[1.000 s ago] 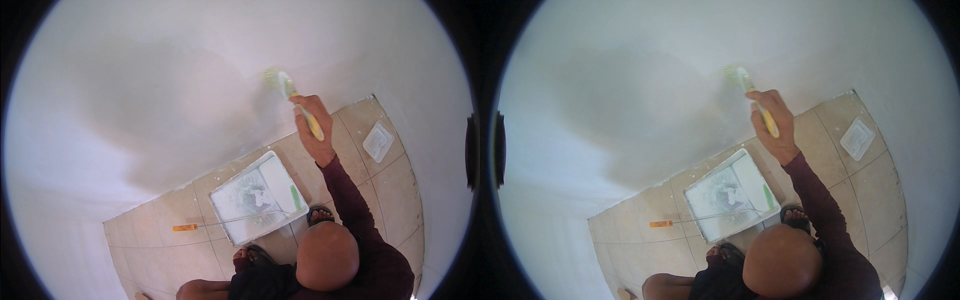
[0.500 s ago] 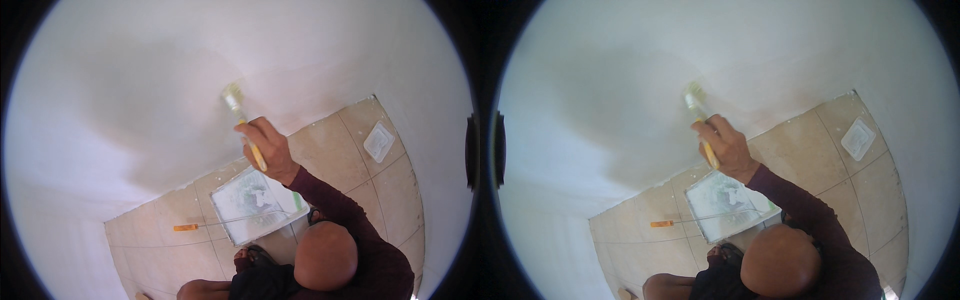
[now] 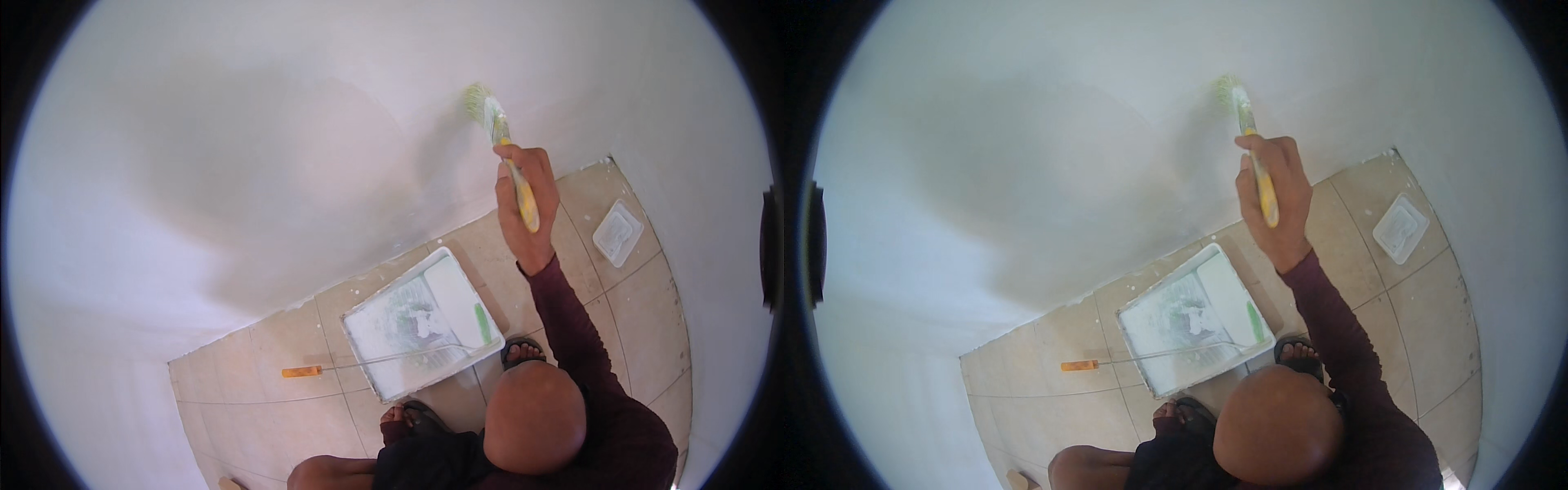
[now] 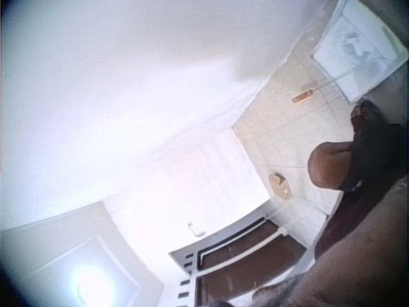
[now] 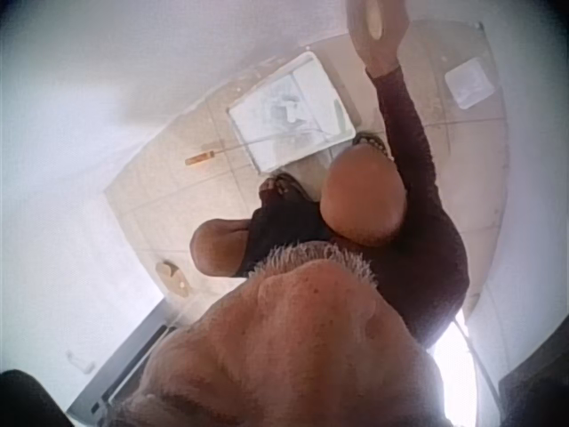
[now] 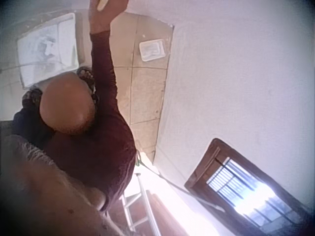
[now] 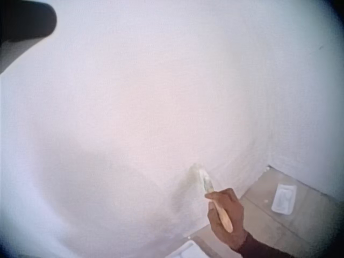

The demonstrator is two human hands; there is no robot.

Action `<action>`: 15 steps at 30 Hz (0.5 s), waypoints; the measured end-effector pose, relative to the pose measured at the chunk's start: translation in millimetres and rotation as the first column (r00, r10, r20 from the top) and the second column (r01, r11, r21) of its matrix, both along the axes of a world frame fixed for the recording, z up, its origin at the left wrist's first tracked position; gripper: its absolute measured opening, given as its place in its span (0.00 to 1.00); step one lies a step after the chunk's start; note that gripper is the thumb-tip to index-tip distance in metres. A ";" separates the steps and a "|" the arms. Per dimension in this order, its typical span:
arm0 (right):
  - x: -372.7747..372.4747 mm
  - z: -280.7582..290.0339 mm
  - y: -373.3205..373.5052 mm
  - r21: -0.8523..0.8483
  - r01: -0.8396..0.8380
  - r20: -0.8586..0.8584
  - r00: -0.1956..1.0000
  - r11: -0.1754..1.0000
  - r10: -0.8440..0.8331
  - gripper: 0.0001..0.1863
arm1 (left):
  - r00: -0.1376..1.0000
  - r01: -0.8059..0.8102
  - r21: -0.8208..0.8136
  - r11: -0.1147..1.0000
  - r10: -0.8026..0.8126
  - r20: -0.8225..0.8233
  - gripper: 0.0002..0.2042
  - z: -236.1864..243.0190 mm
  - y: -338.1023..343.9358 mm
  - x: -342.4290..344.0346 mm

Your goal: The person paints a white wall using a yellow-handled paintbrush. They repeatedly dip the brush into a white paint tray on the floor to reload paint and apply it to the wall surface in a corner area.

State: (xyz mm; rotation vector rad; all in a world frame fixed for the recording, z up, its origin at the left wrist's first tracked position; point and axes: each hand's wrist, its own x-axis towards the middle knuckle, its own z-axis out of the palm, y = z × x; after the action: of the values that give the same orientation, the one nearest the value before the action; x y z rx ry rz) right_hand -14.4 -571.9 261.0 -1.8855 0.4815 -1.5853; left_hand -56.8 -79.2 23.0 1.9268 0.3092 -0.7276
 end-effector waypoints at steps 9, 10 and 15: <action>52.0 14.8 61.5 -0.126 -0.173 -0.098 0.982 0.977 0.161 0.19 | 1.000 -0.016 -0.132 0.991 0.016 0.000 0.22 -14.1 6.3 -1.0; 54.4 15.8 65.3 -0.118 -0.209 -0.107 0.975 0.971 0.197 0.19 | 1.000 -0.018 -0.147 0.989 0.018 -0.002 0.22 -18.1 9.3 -0.4; 39.5 21.8 62.0 0.012 -0.478 -0.075 0.875 0.878 0.478 0.16 | 1.000 -0.014 -0.043 0.999 0.014 -0.015 0.22 -28.5 18.5 1.4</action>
State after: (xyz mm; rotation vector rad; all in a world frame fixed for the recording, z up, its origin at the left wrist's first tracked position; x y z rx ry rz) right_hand 25.1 -509.9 282.8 -1.8888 0.0247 -1.1887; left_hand -55.3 -60.8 -5.5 1.8778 0.3135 -0.7334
